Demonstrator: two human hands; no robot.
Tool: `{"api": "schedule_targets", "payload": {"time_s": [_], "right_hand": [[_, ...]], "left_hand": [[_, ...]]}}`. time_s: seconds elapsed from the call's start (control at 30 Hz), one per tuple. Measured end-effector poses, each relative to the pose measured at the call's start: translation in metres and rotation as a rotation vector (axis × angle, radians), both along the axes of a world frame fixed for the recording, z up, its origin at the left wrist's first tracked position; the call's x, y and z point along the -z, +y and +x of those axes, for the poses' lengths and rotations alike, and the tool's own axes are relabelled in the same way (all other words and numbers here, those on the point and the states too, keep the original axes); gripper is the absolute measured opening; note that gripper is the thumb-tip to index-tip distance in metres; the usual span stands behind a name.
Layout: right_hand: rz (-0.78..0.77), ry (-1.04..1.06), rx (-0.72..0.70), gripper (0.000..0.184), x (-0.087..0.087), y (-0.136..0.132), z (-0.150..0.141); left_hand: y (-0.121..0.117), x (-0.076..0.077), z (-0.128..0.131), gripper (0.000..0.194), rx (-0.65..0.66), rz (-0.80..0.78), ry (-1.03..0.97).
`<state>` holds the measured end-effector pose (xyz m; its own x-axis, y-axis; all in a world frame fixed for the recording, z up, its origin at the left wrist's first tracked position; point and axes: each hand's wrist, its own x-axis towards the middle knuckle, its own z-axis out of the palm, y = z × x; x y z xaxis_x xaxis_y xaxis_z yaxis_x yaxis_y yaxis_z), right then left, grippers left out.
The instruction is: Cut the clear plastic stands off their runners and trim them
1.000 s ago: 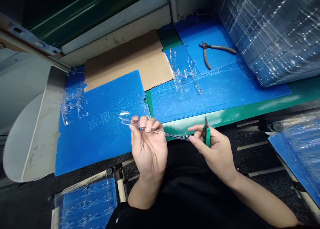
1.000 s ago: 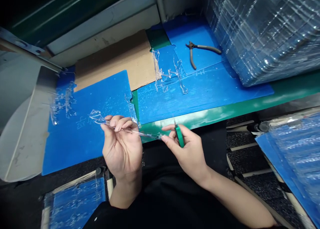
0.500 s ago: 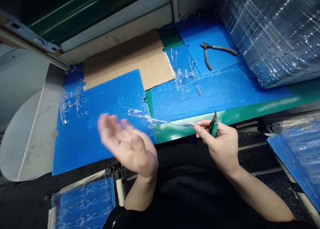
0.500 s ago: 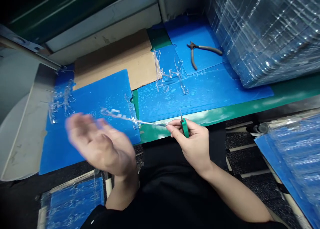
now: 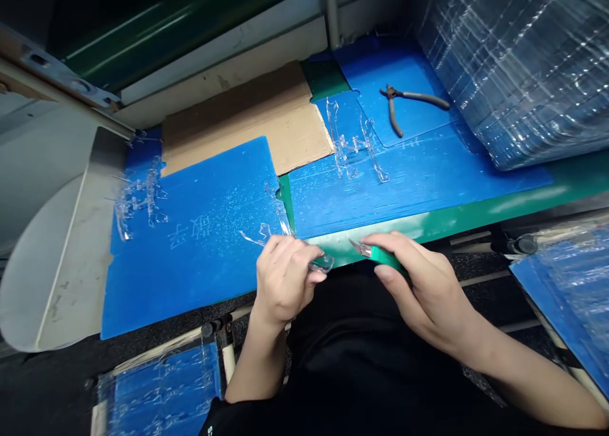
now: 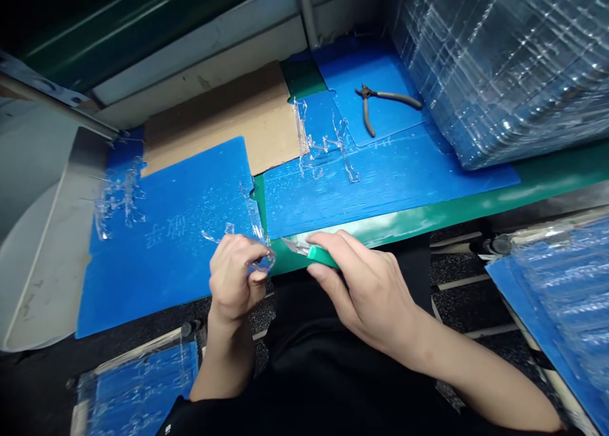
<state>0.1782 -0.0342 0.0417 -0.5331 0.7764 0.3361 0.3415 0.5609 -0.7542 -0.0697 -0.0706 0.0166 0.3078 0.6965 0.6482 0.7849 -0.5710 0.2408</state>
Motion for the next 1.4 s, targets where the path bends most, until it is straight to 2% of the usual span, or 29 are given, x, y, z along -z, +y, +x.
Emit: {"api": "schedule_targets", "payload": {"time_s": [0.13,0.3,0.63,0.73,0.87,1.0,1.1,1.17,1.27,1.33,1.4], "right_hand": [[0.120,-0.173,-0.024,0.022,0.000,-0.007,0.005],[0.195,-0.226,-0.039,0.023,-0.002,-0.013,0.001],[0.154,-0.240,-0.060,0.025,-0.002,-0.017,0.003],[0.146,-0.250,-0.041,0.027,-0.002,-0.017,0.003],[0.215,-0.275,-0.002,0.029,0.000,-0.016,0.003],[0.246,-0.323,0.094,0.027,0.010,-0.003,0.006],[0.136,-0.175,0.106,0.021,0.015,0.007,0.007],[-0.023,0.039,-0.014,0.015,0.014,0.008,0.004],[-0.222,0.271,-0.167,0.023,0.011,0.002,-0.007],[-0.274,0.318,-0.156,0.015,0.013,-0.004,-0.017],[-0.300,0.337,-0.077,0.006,0.018,-0.008,-0.026]], "left_hand": [[-0.001,0.003,-0.007,0.030,-0.025,0.077,0.005],[-0.002,0.002,-0.005,0.030,-0.040,0.092,0.006],[-0.006,0.001,-0.005,0.029,-0.049,0.084,0.018],[-0.005,-0.002,-0.004,0.030,-0.040,0.080,0.054],[-0.004,-0.005,-0.005,0.031,-0.021,0.037,0.073],[-0.009,-0.009,0.001,0.033,0.076,-0.038,0.045],[-0.012,-0.010,0.010,0.036,0.125,-0.109,0.030],[-0.012,-0.010,0.017,0.036,0.109,-0.142,0.039],[-0.010,-0.009,0.023,0.031,0.070,-0.167,0.046],[-0.010,-0.010,0.023,0.026,0.032,-0.156,0.046],[-0.014,-0.011,0.021,0.022,-0.023,-0.124,0.047]]}}
